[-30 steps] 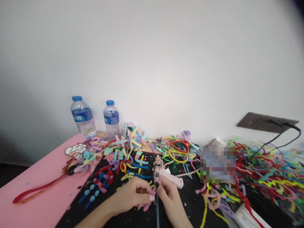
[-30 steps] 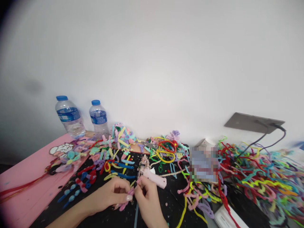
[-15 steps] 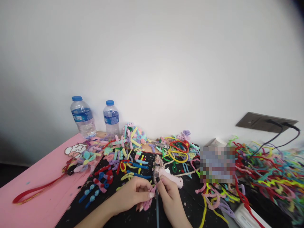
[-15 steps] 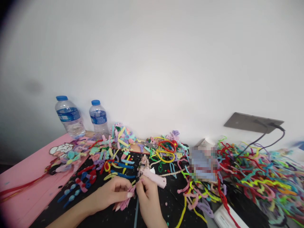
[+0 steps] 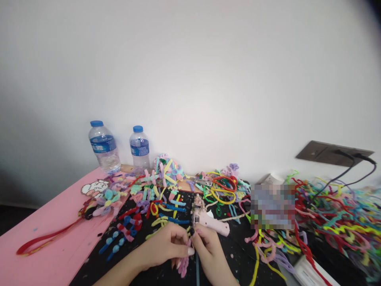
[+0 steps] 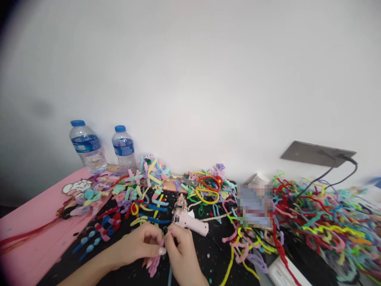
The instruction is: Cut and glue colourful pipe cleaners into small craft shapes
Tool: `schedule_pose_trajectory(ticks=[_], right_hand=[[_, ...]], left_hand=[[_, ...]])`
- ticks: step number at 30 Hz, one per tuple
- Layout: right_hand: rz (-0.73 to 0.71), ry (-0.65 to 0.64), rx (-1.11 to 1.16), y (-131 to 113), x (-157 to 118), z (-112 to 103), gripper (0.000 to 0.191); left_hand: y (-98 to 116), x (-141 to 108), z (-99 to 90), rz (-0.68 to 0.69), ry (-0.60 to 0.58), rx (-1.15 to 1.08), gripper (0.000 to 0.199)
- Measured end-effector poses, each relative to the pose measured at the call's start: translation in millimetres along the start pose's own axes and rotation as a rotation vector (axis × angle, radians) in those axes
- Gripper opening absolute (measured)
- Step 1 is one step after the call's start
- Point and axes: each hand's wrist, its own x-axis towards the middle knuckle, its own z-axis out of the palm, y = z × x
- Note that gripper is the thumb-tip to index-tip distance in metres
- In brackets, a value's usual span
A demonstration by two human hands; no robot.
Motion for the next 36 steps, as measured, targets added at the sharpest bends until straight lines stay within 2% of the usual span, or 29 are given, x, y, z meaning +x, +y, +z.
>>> schedule_pose_trajectory(ticks=[6, 14, 17, 20, 27, 30, 36], right_hand=[[0.118, -0.077, -0.033, -0.9, 4.4, -4.5, 0.029], [0.195, -0.084, 0.077, -1.4, 2.6, -3.5, 0.034], [0.205, -0.051, 0.109, 0.6, 1.8, -3.5, 0.035], [0.22, -0.071, 0.104, 4.2, 2.8, -4.1, 0.036], [0.217, -0.185, 0.057, 6.0, 4.4, -3.5, 0.036], [0.21, -0.189, 0.055, 4.6, 4.3, -3.7, 0.036], [0.252, -0.184, 0.176, 7.8, 3.0, -3.2, 0.037]], left_hand=[[5.3, 0.3, -1.1, 0.107, 0.03, 0.047, 0.038], [7.4, -0.2, -2.9, 0.305, 0.18, -0.015, 0.032], [6.8, 1.4, -2.8, 0.297, 0.158, -0.031, 0.03], [7.1, 2.9, -2.9, 0.264, 0.145, -0.005, 0.024], [5.1, 2.9, -4.6, 0.267, 0.208, -0.032, 0.021], [3.0, 3.4, -6.9, 0.272, 0.25, -0.041, 0.018], [7.3, 3.3, -6.4, 0.233, 0.368, -0.134, 0.026]])
